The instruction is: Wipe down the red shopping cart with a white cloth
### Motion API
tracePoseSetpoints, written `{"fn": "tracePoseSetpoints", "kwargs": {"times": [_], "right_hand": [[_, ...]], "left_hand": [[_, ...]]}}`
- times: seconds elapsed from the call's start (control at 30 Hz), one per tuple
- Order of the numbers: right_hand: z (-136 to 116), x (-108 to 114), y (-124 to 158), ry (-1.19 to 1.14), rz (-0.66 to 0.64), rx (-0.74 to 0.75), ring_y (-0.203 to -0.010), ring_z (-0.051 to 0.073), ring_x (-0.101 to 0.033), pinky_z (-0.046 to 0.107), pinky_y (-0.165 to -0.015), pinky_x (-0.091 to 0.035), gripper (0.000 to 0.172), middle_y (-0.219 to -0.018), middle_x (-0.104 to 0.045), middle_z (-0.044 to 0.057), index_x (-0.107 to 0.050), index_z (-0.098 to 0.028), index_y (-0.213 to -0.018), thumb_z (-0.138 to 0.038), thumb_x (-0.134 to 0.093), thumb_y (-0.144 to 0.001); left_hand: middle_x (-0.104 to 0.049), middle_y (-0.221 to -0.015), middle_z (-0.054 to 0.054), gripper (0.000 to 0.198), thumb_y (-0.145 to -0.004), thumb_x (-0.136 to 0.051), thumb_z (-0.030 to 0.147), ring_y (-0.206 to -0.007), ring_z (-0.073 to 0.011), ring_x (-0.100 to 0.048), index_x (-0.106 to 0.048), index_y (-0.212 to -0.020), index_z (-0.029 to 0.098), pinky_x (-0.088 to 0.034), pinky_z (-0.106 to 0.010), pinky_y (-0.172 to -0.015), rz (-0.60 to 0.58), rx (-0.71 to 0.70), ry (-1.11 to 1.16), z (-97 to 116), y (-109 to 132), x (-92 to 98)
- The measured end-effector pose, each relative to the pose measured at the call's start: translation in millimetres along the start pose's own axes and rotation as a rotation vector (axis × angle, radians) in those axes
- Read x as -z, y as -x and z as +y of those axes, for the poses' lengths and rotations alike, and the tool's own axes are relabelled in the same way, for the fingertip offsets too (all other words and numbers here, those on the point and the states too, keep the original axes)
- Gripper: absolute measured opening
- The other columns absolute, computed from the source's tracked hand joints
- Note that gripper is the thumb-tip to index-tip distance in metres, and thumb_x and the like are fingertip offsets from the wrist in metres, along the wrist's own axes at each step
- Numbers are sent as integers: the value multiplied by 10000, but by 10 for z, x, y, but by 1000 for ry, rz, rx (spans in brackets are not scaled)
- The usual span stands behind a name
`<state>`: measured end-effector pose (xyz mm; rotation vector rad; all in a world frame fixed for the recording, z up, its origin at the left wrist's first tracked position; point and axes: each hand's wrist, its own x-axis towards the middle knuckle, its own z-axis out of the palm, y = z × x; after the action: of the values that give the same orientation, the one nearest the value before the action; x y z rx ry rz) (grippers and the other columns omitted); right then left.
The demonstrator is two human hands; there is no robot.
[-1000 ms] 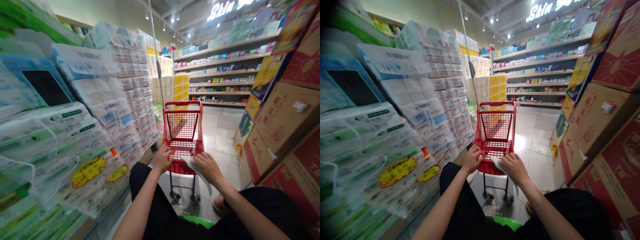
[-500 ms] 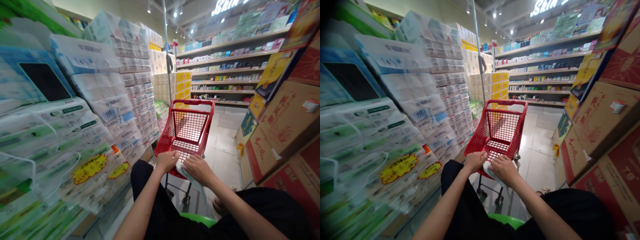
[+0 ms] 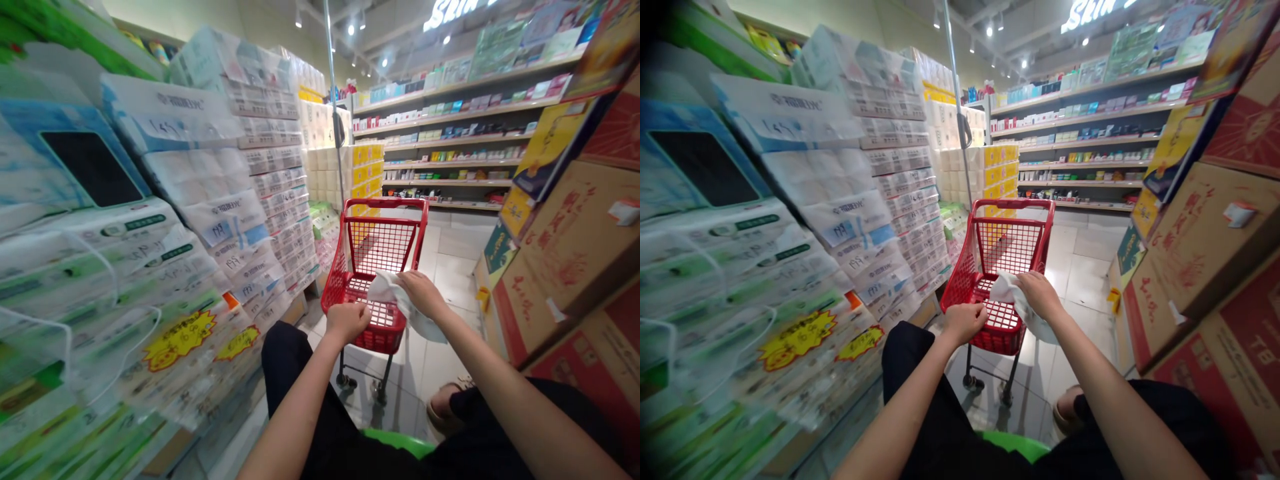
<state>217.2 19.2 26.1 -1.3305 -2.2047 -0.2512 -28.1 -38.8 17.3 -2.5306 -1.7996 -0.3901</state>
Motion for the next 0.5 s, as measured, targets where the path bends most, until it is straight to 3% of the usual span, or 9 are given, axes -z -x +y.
{"fn": "tracePoseSetpoints", "kwargs": {"times": [0.1, 0.27, 0.37, 0.5], "right_hand": [[-146, -13, 158, -48, 20, 17, -958, 211, -533, 367, -919, -391, 276, -985, -645, 65, -578, -202, -1100, -302, -355, -972], [-705, 118, 514, -41, 14, 72, -964, 205, -510, 437, -1071, -274, 267, -890, -603, 32, -591, -238, -864, -381, -386, -958], [-966, 177, 661, -8, 17, 83, -945, 214, -502, 430, -1044, -295, 299, -876, -594, 41, -582, -228, -818, -491, -472, -910], [-934, 214, 663, 39, -25, 146, -887, 195, -521, 359, -905, -348, 326, -836, -628, 49, -613, -212, -809, -448, -434, -945]], "left_hand": [[-709, -876, -37, 475, -949, -273, 489, -820, -217, -653, -679, -880, 253, -407, -295, -692, 22, 58, 11, 46, -10, -30], [-710, -900, -37, 456, -956, -274, 453, -852, -208, -650, -675, -889, 247, -407, -286, -725, 17, 77, 25, 63, 2, -22], [-709, -890, -38, 448, -958, -277, 436, -842, -203, -650, -670, -873, 239, -404, -281, -723, 16, 87, 15, 63, 25, -2], [-710, -891, -18, 439, -958, -285, 449, -824, -195, -651, -662, -860, 249, -398, -275, -694, 20, 9, 28, 74, 79, 29]]}}
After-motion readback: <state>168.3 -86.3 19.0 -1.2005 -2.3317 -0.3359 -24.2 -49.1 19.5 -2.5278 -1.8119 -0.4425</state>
